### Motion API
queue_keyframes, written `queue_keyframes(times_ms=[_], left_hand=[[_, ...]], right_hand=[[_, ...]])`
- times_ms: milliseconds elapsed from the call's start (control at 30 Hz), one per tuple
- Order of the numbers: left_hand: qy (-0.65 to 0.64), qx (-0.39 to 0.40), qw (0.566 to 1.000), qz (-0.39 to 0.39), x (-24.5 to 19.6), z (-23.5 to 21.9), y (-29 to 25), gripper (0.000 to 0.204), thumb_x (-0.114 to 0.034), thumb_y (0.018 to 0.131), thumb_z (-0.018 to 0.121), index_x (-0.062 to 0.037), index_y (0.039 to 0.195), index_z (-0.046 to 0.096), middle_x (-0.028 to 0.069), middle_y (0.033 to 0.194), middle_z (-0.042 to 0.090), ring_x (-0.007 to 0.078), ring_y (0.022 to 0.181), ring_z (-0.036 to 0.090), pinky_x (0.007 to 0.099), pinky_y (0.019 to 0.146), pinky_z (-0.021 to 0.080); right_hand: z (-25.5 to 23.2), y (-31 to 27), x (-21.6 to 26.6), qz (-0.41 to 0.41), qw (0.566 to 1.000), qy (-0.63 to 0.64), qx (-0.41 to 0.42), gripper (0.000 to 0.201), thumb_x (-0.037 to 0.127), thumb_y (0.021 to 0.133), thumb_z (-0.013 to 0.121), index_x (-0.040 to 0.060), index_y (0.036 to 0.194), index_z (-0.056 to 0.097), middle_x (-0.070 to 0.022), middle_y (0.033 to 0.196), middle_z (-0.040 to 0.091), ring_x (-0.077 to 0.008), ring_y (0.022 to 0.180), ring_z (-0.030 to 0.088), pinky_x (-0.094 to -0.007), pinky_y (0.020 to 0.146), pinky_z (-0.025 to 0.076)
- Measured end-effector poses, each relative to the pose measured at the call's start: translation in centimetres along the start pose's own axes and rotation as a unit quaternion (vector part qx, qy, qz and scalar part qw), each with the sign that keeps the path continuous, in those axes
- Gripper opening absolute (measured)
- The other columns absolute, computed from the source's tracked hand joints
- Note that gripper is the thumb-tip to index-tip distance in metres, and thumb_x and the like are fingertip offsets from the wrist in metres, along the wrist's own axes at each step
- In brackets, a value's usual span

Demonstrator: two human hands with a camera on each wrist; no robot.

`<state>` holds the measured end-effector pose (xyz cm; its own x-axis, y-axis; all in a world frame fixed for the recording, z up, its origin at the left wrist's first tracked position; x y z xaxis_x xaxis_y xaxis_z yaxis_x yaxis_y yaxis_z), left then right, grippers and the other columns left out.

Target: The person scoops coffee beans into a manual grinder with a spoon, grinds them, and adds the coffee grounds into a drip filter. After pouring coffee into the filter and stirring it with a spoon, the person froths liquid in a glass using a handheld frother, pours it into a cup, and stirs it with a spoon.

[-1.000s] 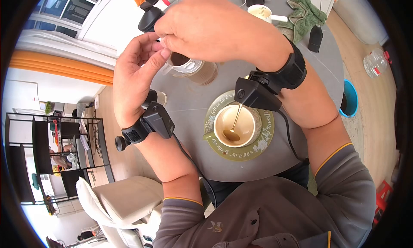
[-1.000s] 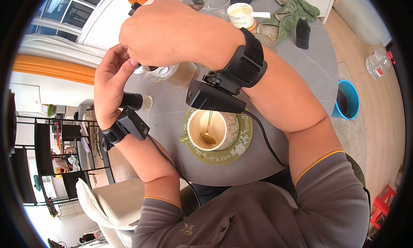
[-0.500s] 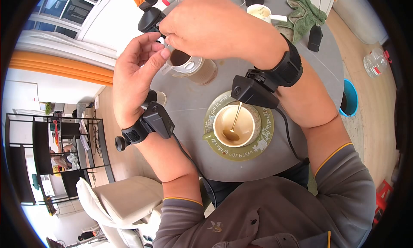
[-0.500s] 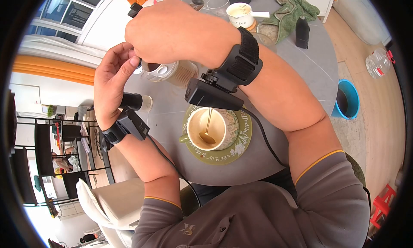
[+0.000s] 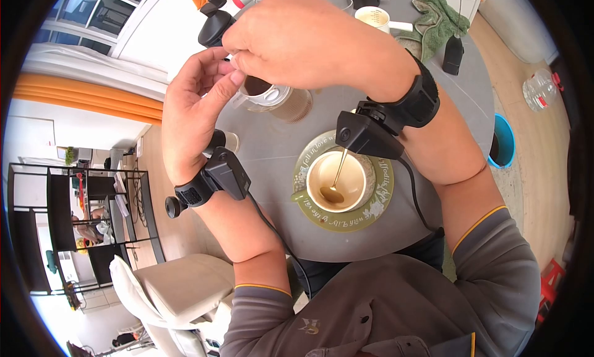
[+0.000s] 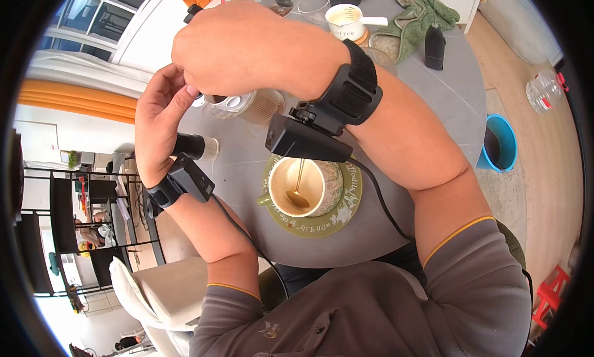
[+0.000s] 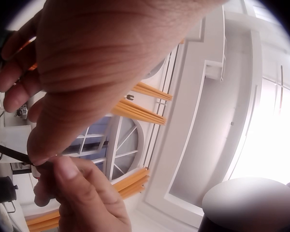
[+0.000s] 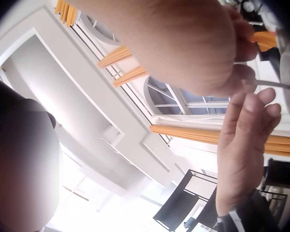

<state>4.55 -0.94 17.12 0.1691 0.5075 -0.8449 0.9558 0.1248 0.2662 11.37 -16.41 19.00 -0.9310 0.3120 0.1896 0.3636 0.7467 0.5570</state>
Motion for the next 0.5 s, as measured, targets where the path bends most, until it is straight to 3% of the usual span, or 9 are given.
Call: queue_keyframes(times_ms=[500], left_hand=[[0.009, 0.001, 1.000, 0.003, -0.04, -0.07, 0.03, 0.043, -0.013, 0.090, 0.079, 0.0029, 0.127, 0.064, 0.0044, 0.102, 0.069, 0.0111, 0.093, 0.063, 0.0265, 0.086, 0.052]], right_hand=[[0.07, -0.03, -0.12, 0.014, 1.000, 0.005, 0.003, 0.016, 0.020, 0.082, 0.072, 0.0067, 0.090, 0.078, -0.0150, 0.081, 0.075, -0.0307, 0.075, 0.074, -0.0436, 0.067, 0.060]])
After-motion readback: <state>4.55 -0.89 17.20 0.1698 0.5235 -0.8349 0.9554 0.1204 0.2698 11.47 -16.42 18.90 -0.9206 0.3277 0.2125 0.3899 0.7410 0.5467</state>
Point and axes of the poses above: each hand's wrist, its own y-axis towards the middle knuckle, its own z-axis out of the palm, x = y × z, the point moved 5 cm from there along y, towards the middle knuckle
